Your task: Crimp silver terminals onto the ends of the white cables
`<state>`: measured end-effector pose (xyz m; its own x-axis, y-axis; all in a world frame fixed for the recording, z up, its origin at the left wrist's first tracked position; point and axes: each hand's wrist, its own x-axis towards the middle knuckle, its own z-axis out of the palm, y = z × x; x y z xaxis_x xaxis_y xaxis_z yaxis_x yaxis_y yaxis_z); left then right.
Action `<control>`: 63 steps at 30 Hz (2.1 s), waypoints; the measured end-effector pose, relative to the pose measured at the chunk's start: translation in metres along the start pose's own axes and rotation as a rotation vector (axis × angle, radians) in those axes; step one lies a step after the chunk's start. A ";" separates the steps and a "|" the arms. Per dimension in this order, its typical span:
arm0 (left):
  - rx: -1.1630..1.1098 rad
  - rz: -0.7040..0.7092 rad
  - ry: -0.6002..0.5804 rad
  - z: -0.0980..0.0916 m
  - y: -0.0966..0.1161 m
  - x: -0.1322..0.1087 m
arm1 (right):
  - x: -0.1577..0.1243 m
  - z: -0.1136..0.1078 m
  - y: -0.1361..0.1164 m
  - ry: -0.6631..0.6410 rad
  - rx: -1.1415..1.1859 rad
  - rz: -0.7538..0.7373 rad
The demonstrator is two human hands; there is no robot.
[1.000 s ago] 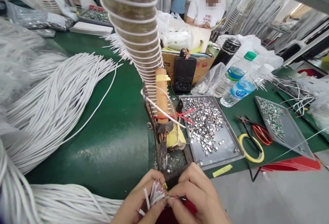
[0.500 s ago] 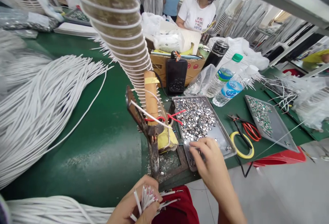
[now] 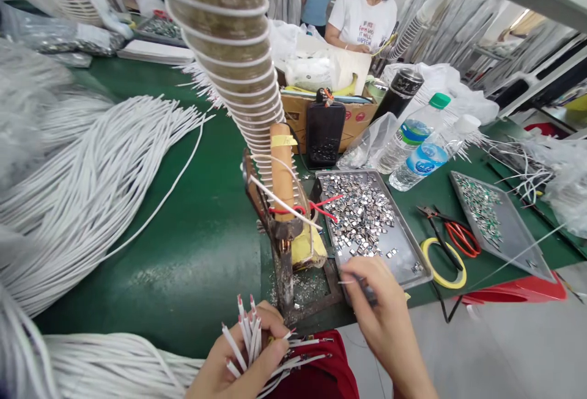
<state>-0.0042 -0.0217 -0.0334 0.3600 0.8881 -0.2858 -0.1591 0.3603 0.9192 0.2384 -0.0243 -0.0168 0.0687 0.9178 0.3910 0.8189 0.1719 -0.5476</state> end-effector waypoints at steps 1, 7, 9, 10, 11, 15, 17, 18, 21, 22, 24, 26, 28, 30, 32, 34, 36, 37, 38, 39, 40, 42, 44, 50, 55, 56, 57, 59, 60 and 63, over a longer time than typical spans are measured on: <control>-0.002 0.017 0.008 0.001 0.003 0.001 | -0.004 0.001 -0.009 -0.023 0.085 -0.035; -0.064 0.008 -0.052 0.005 0.014 0.006 | -0.014 0.011 -0.044 -0.055 0.256 -0.149; -0.136 -0.003 -0.053 0.007 0.015 0.006 | -0.014 0.014 -0.047 -0.058 0.263 -0.179; -0.164 0.000 -0.034 0.008 0.015 0.006 | -0.013 0.014 -0.048 -0.056 0.272 -0.191; -0.184 0.004 -0.014 0.010 0.015 0.006 | -0.013 0.015 -0.049 -0.048 0.280 -0.195; -0.216 0.007 0.014 0.014 0.016 0.006 | -0.017 0.017 -0.050 0.000 0.247 -0.201; -0.215 0.000 0.024 0.015 0.018 0.006 | -0.022 0.019 -0.048 0.018 0.216 -0.198; -0.212 -0.007 0.025 0.015 0.018 0.007 | -0.026 0.019 -0.046 0.032 0.209 -0.195; -0.206 -0.024 0.022 0.013 0.019 0.009 | -0.034 0.022 -0.043 0.069 0.176 -0.201; -0.204 -0.029 0.029 0.013 0.019 0.009 | -0.035 0.023 -0.042 0.076 0.144 -0.221; -0.206 -0.035 0.053 0.013 0.018 0.011 | -0.035 0.023 -0.041 0.077 0.067 -0.275; -0.231 -0.037 0.067 0.013 0.019 0.012 | -0.033 0.023 -0.041 0.103 0.018 -0.301; -0.266 -0.036 0.066 0.013 0.021 0.012 | -0.031 0.024 -0.041 0.134 -0.002 -0.309; -0.289 -0.041 0.070 0.013 0.023 0.012 | -0.029 0.024 -0.041 0.141 -0.014 -0.326; -0.291 -0.047 0.084 0.014 0.025 0.012 | -0.027 0.025 -0.041 0.139 -0.028 -0.342; -0.283 -0.047 0.086 0.014 0.026 0.012 | -0.026 0.026 -0.042 0.155 -0.043 -0.348; -0.252 -0.027 0.081 0.015 0.027 0.012 | -0.027 0.028 -0.047 0.188 -0.054 -0.333; -0.232 -0.008 0.081 0.015 0.028 0.012 | -0.028 0.030 -0.050 0.204 -0.058 -0.330; -0.210 0.013 0.087 0.016 0.029 0.012 | -0.028 0.032 -0.053 0.232 -0.065 -0.323; -0.190 0.034 0.096 0.016 0.029 0.012 | -0.030 0.034 -0.056 0.269 -0.081 -0.306; -0.176 0.051 0.105 0.017 0.030 0.011 | -0.030 0.036 -0.058 0.301 -0.098 -0.283; -0.170 0.056 0.108 0.017 0.031 0.011 | -0.031 0.038 -0.061 0.311 -0.113 -0.233; -0.179 0.031 0.097 0.018 0.030 0.010 | -0.030 0.036 -0.059 0.250 -0.073 -0.228; -0.141 -0.054 0.104 0.017 0.027 0.012 | -0.023 0.027 -0.046 0.144 0.019 -0.312; -0.252 -0.162 0.100 0.016 0.035 0.013 | -0.031 0.032 -0.055 0.208 -0.095 -0.248; -0.263 -0.172 0.097 0.015 0.037 0.013 | -0.033 0.033 -0.057 0.225 -0.119 -0.216; -0.269 -0.178 0.094 0.015 0.037 0.012 | -0.033 0.034 -0.058 0.236 -0.130 -0.200; -0.282 -0.183 0.084 0.014 0.037 0.011 | -0.032 0.034 -0.058 0.228 -0.106 -0.239; -0.286 -0.182 0.078 0.013 0.036 0.011 | -0.031 0.034 -0.057 0.217 -0.076 -0.267; -0.260 -0.159 0.052 0.011 0.032 0.012 | -0.025 0.031 -0.054 0.208 0.054 -0.268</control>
<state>0.0049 -0.0030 -0.0048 0.3530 0.8259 -0.4396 -0.3372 0.5506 0.7636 0.1751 -0.0456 -0.0197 -0.0254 0.7460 0.6655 0.7926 0.4207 -0.4413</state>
